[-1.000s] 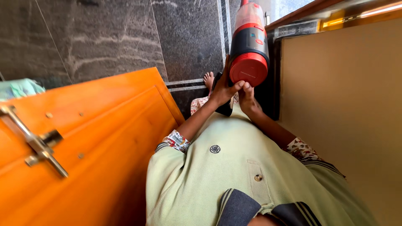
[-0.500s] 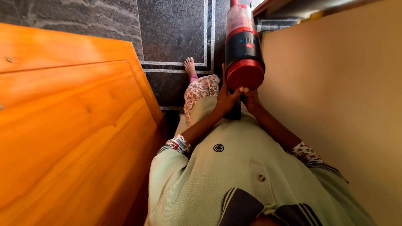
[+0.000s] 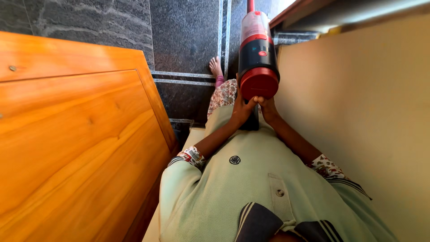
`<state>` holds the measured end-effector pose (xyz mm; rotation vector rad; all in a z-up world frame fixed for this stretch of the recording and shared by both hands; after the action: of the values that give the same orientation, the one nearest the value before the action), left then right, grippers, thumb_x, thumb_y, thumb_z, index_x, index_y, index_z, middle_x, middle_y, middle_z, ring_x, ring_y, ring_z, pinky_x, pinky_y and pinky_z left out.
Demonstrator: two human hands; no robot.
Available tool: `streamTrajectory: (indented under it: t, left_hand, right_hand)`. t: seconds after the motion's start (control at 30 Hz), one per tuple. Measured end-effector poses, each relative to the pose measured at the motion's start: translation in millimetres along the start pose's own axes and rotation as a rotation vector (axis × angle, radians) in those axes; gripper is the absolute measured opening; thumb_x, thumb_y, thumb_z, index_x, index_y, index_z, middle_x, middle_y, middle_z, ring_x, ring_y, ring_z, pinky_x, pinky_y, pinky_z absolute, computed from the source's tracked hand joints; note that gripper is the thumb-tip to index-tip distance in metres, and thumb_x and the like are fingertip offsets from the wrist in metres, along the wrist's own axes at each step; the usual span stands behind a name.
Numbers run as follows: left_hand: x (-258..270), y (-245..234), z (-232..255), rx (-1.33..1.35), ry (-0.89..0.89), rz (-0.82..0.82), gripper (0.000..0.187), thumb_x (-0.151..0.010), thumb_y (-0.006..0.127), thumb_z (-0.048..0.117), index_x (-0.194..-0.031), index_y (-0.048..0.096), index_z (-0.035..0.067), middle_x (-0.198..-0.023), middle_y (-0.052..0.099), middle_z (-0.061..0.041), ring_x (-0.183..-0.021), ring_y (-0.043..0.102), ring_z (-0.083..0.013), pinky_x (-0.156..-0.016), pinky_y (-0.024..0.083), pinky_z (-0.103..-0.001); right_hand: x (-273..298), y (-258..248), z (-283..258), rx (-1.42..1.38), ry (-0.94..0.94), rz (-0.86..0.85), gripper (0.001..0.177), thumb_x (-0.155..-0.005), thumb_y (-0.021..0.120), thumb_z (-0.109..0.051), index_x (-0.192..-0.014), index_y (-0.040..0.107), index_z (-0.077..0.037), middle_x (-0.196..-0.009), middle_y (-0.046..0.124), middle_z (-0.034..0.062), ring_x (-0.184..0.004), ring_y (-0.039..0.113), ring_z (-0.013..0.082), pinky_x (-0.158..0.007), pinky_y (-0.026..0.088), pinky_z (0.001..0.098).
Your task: The person vacuums the floor using a vacuum cleaner while walking across different rooms.
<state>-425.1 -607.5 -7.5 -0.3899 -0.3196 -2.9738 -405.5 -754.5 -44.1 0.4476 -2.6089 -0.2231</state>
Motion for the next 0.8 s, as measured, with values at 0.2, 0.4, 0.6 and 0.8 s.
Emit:
streamTrajectory:
  t: [0.2, 0.4, 0.6, 0.8]
  left_hand:
    - [-42, -15, 11, 0.047, -0.033, -0.018, 0.12, -0.092, 0.069, 0.058, -0.166, -0.011, 0.008, -0.157, 0.041, -0.02, -0.142, 0.046, -0.0272, -0.12, 0.037, -0.039]
    - [-101, -39, 22, 0.023, -0.005, -0.034, 0.109, -0.094, 0.069, 0.057, -0.168, 0.01, 0.003, -0.155, 0.047, -0.022, -0.144, 0.047, -0.0279, -0.121, 0.037, -0.039]
    - [-164, -63, 53, -0.124, 0.076, -0.085, 0.114, -0.092, 0.066, 0.061, -0.167, 0.002, 0.004, -0.159, 0.041, -0.023, -0.148, 0.043, -0.0304, -0.124, 0.033, -0.04]
    - [-219, -73, 67, -0.147, 0.102, -0.117, 0.116, -0.092, 0.065, 0.062, -0.166, -0.001, 0.002, -0.167, 0.026, -0.027, -0.154, 0.034, -0.0358, -0.126, 0.029, -0.041]
  right_hand:
    - [-44, 16, -34, 0.006, -0.074, 0.02, 0.091, -0.081, 0.074, -0.069, -0.137, 0.049, -0.002, -0.126, 0.059, 0.0075, -0.116, 0.059, 0.0181, -0.098, 0.049, 0.0339]
    - [-99, 37, -65, -0.109, -0.102, -0.028, 0.089, -0.084, 0.076, -0.067, -0.138, 0.049, 0.0, -0.126, 0.058, 0.008, -0.117, 0.057, 0.0174, -0.103, 0.048, 0.0342]
    - [-154, 45, -69, -0.217, -0.084, 0.021, 0.089, -0.085, 0.077, -0.065, -0.138, 0.05, 0.001, -0.12, 0.057, 0.0096, -0.113, 0.056, 0.0201, -0.098, 0.047, 0.0371]
    - [-200, 58, -96, -0.224, -0.198, 0.097, 0.09, -0.084, 0.075, -0.064, -0.143, 0.046, -0.001, -0.132, 0.057, 0.0091, -0.123, 0.056, 0.0199, -0.107, 0.046, 0.0361]
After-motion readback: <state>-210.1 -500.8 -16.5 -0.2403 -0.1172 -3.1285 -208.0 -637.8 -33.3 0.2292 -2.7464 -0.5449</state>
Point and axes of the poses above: each hand's wrist, its own x-axis away from the middle knuckle, its own y-axis out of the palm, z = x × y, the point moved 2 cm from there along -x, towards the middle knuckle
